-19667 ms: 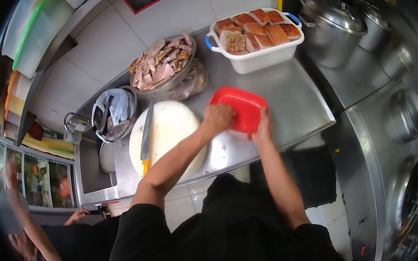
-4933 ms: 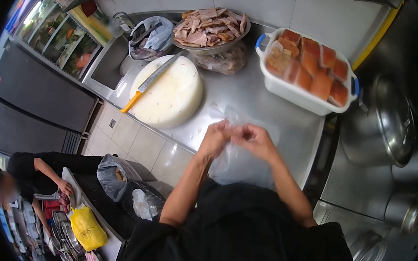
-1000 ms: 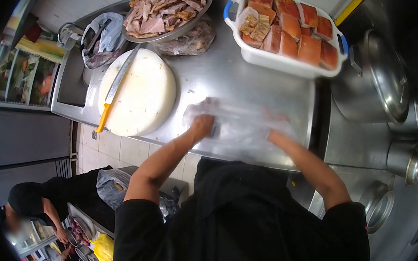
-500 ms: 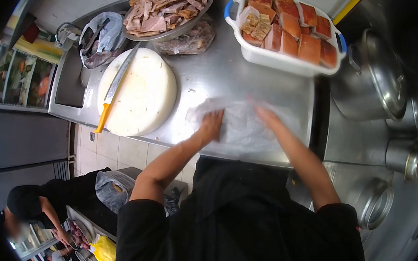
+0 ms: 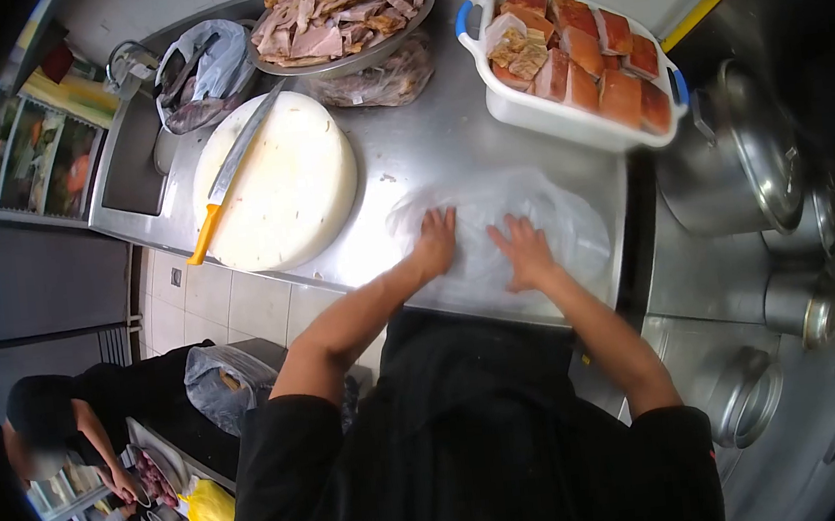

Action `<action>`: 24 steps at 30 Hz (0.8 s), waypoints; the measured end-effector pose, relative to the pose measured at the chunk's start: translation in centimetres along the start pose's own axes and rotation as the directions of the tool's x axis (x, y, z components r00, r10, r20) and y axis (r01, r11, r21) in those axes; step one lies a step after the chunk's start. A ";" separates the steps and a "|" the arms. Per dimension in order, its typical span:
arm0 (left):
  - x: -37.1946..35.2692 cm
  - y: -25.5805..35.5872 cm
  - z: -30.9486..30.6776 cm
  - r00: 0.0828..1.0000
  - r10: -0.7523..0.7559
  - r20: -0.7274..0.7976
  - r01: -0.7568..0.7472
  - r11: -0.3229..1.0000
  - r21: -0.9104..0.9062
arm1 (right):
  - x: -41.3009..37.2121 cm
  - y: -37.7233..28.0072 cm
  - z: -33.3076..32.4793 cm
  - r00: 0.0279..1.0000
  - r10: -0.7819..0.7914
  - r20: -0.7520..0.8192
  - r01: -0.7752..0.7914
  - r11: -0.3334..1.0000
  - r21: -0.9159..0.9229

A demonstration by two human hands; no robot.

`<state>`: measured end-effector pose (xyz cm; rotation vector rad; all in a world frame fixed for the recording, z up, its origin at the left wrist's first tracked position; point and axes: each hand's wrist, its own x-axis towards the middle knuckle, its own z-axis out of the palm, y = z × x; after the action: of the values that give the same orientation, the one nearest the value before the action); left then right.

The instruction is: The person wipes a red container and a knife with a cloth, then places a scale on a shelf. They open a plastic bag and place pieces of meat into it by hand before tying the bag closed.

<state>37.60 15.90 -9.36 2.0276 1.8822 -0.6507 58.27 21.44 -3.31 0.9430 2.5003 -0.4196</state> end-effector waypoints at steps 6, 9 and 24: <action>-4.3 -0.4 -8.1 0.993 0.091 0.074 -0.091 0.996 -0.009 | 0.1 -1.4 -2.3 0.997 0.063 -0.035 -0.057 0.987 0.153; -4.6 -0.5 -8.4 0.998 0.030 -0.060 -0.042 0.979 -0.199 | 0.7 -1.8 -1.9 0.996 0.057 -0.066 -0.043 0.981 0.189; -11.2 -1.3 -12.9 0.583 -0.307 -0.752 -0.135 0.876 -0.463 | 4.5 18.1 -23.1 0.657 0.590 -0.469 -0.542 0.803 0.249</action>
<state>37.47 12.95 7.53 2.0126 2.2707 0.8801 60.91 46.70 12.05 2.0359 2.4365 -0.0520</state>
